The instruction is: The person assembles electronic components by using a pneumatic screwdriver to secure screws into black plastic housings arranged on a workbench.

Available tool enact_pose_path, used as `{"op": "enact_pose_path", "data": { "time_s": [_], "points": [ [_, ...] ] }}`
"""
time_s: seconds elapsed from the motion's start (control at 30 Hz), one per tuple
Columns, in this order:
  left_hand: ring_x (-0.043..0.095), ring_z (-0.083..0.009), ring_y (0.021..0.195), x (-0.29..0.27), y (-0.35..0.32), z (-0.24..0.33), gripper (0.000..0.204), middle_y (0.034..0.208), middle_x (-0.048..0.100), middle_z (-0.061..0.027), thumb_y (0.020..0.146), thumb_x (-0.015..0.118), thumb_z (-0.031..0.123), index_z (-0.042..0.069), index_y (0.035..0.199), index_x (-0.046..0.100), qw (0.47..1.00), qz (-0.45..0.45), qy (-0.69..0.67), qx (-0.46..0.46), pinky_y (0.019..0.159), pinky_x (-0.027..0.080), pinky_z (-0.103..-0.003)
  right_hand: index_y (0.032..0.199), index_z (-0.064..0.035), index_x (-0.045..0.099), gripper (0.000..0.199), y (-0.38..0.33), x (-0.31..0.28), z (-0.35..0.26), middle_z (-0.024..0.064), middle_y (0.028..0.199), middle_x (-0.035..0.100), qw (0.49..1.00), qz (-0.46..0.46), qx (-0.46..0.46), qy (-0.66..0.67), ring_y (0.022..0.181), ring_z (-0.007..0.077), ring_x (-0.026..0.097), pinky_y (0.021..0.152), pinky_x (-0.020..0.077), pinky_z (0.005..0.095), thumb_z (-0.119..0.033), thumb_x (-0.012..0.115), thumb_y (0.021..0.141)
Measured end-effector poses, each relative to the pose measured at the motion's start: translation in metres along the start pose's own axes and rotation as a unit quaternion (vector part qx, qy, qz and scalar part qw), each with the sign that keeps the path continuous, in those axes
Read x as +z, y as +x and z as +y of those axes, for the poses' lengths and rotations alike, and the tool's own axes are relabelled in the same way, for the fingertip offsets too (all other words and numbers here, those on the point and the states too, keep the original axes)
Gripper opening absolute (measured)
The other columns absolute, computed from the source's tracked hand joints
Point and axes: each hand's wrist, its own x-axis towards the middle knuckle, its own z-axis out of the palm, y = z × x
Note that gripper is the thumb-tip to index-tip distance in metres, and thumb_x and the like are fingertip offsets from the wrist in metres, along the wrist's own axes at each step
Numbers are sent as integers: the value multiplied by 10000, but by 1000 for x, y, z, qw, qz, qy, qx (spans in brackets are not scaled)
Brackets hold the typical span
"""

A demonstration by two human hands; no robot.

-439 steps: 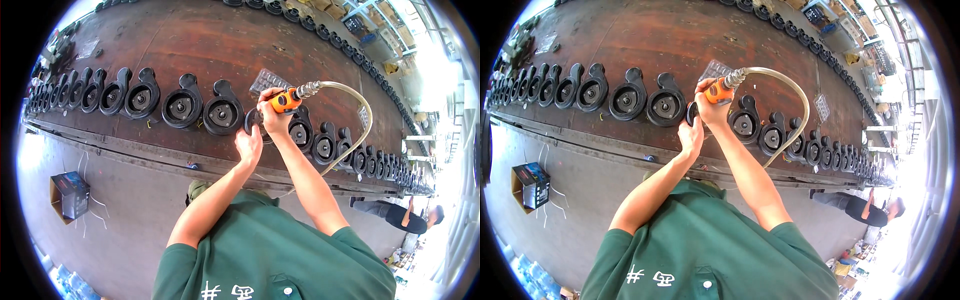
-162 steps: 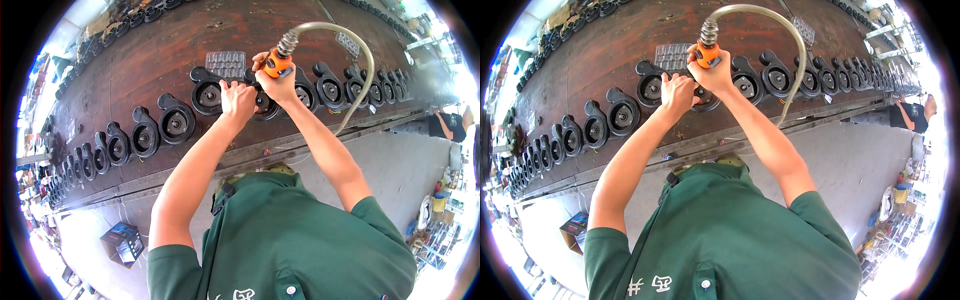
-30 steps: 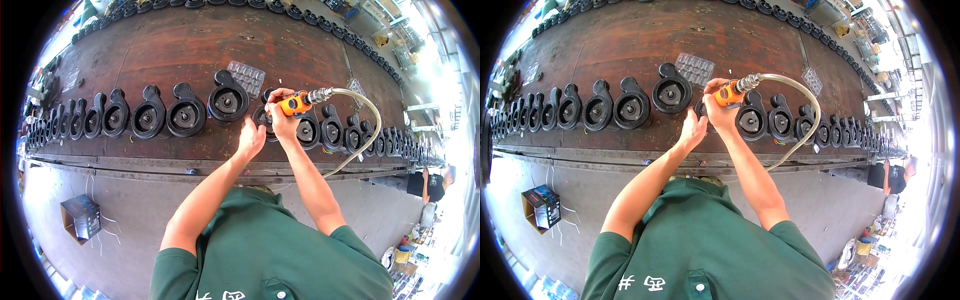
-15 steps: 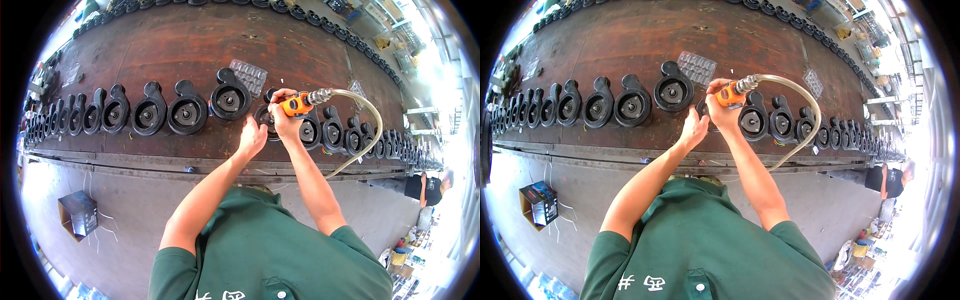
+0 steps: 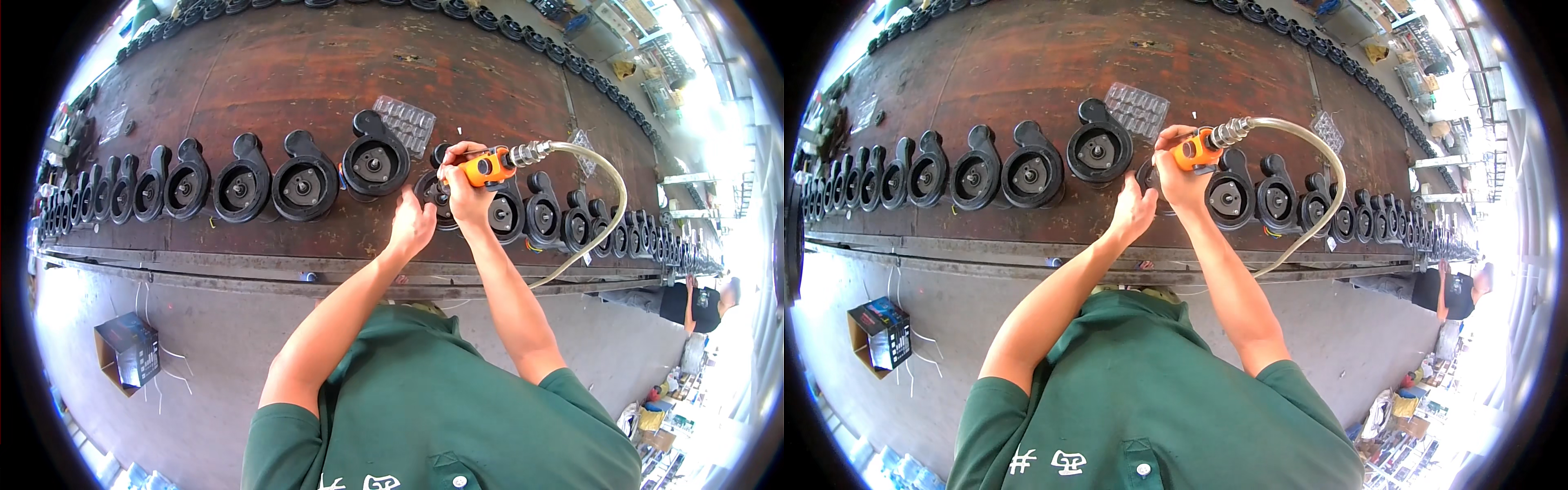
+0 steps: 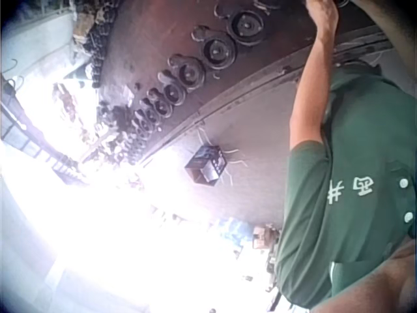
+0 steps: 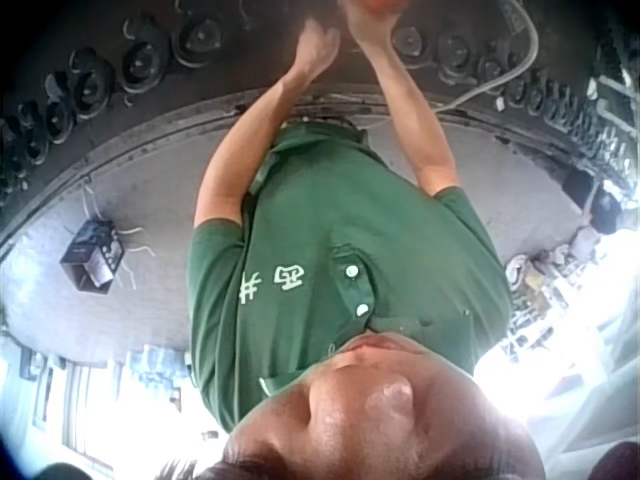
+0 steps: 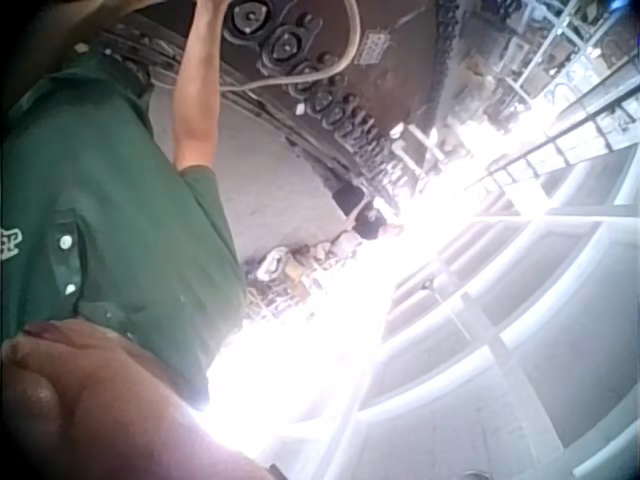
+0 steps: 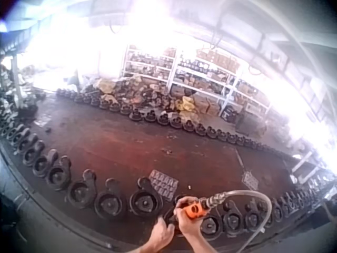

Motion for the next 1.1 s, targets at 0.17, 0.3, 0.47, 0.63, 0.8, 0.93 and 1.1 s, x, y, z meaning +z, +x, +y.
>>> {"op": "enact_pose_path", "data": {
  "time_s": [0.17,0.3,0.47,0.63,0.8,0.93,1.1],
  "points": [
    [641,-500,1064,2,-1,0,625,1175,604,-402,899,550,201,-69,1416,325,1000,11,5,19,921,516,-490,1102,-11,552,265,3,2,-3,82,926,627,1000,-3,8,-1,724,136,616,654,531,267,93,556,858],
    [649,-505,1049,-1,-4,6,643,1152,616,-401,905,545,214,-84,1427,315,1000,10,4,7,909,527,-488,1103,-11,552,269,0,2,-1,78,924,626,1000,-15,9,-23,728,125,613,653,528,254,101,554,858],
    [686,-502,933,-4,-3,8,664,997,672,-364,916,543,227,-102,1440,303,999,-18,21,-25,808,557,-496,1097,-20,546,258,-2,-1,7,73,913,613,998,-42,-4,-55,726,115,596,648,518,250,92,563,865],
    [697,-495,887,0,1,5,664,947,680,-359,927,543,237,-89,1453,304,999,-7,23,-28,765,562,-509,1025,-15,593,238,1,2,7,60,879,649,999,-28,20,-3,747,107,630,656,535,243,90,620,813],
    [691,-497,920,-5,-4,17,662,971,678,-361,922,541,219,-79,1464,304,999,-9,5,-44,792,551,-529,1004,-19,615,243,0,9,10,52,865,669,1000,-3,3,-14,764,111,654,681,547,253,86,648,787],
    [673,-514,968,-4,-6,18,620,1001,676,-362,912,548,216,-52,1430,338,999,-6,4,-52,857,536,-537,1006,-15,607,232,-1,3,11,59,883,669,1000,-15,9,-3,769,107,652,662,546,236,90,644,803],
    [656,-524,1021,-6,-9,25,564,1038,674,-363,897,560,208,-23,1380,382,998,-3,2,-67,942,522,-534,1075,-29,539,251,1,-2,13,84,916,607,998,-45,5,-35,732,115,581,653,513,257,96,556,859]
  ]
}}
